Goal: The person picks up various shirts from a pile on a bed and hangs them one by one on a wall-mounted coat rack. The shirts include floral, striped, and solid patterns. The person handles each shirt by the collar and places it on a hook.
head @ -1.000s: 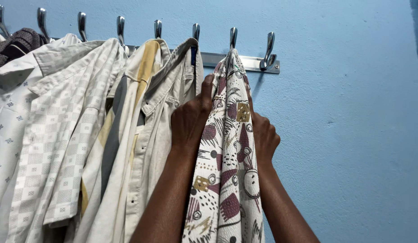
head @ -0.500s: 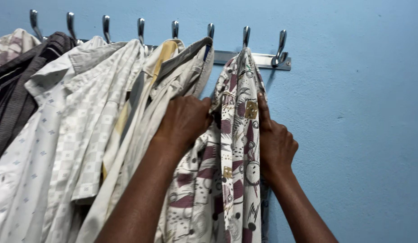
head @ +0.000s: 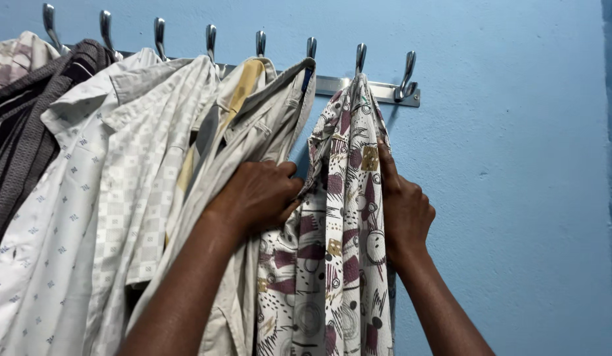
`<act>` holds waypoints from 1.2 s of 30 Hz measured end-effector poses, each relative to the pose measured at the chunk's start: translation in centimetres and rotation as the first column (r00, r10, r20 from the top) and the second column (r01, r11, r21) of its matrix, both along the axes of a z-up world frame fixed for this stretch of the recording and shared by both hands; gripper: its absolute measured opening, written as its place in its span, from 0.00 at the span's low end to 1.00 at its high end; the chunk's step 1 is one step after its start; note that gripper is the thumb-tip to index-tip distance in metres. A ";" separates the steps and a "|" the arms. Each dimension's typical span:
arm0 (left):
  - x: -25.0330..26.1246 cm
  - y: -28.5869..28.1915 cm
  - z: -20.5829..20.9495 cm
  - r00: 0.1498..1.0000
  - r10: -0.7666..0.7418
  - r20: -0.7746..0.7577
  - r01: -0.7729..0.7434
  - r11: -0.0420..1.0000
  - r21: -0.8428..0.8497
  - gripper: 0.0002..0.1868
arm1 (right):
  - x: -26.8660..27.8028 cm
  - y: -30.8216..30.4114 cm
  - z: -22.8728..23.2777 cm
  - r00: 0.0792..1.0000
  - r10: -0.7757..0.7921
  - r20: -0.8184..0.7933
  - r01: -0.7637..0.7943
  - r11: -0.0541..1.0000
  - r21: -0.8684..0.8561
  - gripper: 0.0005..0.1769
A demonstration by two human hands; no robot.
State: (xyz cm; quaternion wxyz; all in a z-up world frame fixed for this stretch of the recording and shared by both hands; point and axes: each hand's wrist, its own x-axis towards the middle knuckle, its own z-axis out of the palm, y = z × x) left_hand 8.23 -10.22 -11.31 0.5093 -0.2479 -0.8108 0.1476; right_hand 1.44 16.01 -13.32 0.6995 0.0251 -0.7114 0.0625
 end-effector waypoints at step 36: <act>-0.9 -3.3 -1.5 0.970 -0.212 -0.118 0.206 0.977 -0.062 0.09 | 4.0 -8.5 -0.4 0.998 -0.007 0.068 0.005 1.000 0.026 0.40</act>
